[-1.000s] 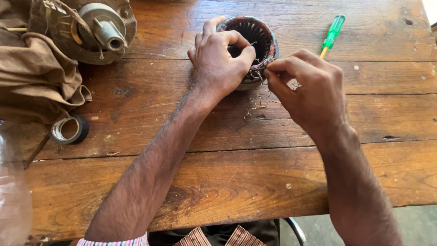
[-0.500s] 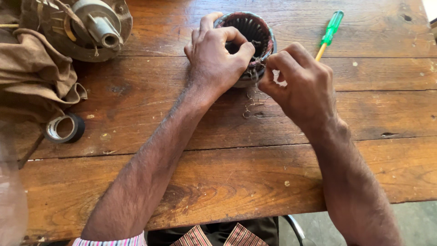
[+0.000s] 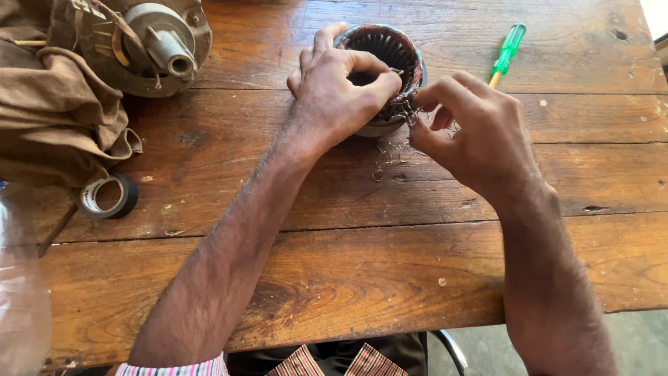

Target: The person removes old wire ties and loose wire loops from an electric motor stator on a wooden workbench, pulling each loop free by hand and setting the wires aside, and occasionally pries at the stator with a screwdriver.

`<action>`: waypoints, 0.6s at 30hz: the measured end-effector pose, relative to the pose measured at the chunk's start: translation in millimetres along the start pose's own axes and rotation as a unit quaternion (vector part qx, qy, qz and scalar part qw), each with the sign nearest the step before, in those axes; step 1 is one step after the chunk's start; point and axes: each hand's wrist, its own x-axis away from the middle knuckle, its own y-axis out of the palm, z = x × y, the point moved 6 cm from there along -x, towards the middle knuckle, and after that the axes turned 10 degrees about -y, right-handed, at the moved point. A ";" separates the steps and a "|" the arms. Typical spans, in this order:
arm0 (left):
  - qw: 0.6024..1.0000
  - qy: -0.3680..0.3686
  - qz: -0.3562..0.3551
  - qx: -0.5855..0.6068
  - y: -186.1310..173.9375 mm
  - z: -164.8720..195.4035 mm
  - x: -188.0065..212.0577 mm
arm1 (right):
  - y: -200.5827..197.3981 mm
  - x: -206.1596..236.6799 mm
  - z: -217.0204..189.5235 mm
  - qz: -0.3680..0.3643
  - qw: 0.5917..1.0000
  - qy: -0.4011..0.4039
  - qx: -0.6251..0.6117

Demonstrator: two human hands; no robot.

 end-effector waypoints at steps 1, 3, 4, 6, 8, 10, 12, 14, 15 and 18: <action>1.000 0.004 -0.002 -0.007 -0.1 0.5 -0.4 | 0.5 0.3 0.4 -0.007 1.000 0.003 -0.003; 1.000 0.010 -0.005 -0.021 0.0 1.2 -0.3 | 0.9 1.1 0.9 -0.016 1.000 -0.001 -0.007; 1.000 0.005 -0.010 -0.021 0.6 0.8 -0.3 | 0.1 2.0 1.0 -0.017 1.000 -0.005 -0.006; 1.000 -0.002 -0.019 -0.022 1.1 0.0 -0.9 | -1.9 3.3 1.8 -0.016 1.000 -0.014 -0.007; 1.000 0.000 -0.022 -0.015 0.4 -0.3 -1.1 | -3.8 4.0 3.3 -0.013 1.000 -0.019 -0.013; 1.000 -0.005 -0.028 -0.006 0.9 -1.1 -1.9 | -5.3 3.7 3.7 -0.017 0.999 -0.033 0.003; 0.999 -0.019 -0.038 0.006 1.8 -3.2 -3.1 | -5.1 2.9 2.8 -0.016 0.999 -0.047 0.017; 1.000 0.013 -0.015 0.013 -0.5 0.4 -3.1 | -4.0 2.3 1.0 -0.012 0.998 -0.061 0.027; 0.999 0.030 -0.005 0.017 -1.3 2.3 -2.7 | -3.9 2.5 0.4 -0.006 0.998 -0.064 0.028; 0.999 0.026 -0.011 0.019 -0.8 1.5 -4.0 | -4.3 4.3 -0.7 0.009 0.997 -0.069 0.024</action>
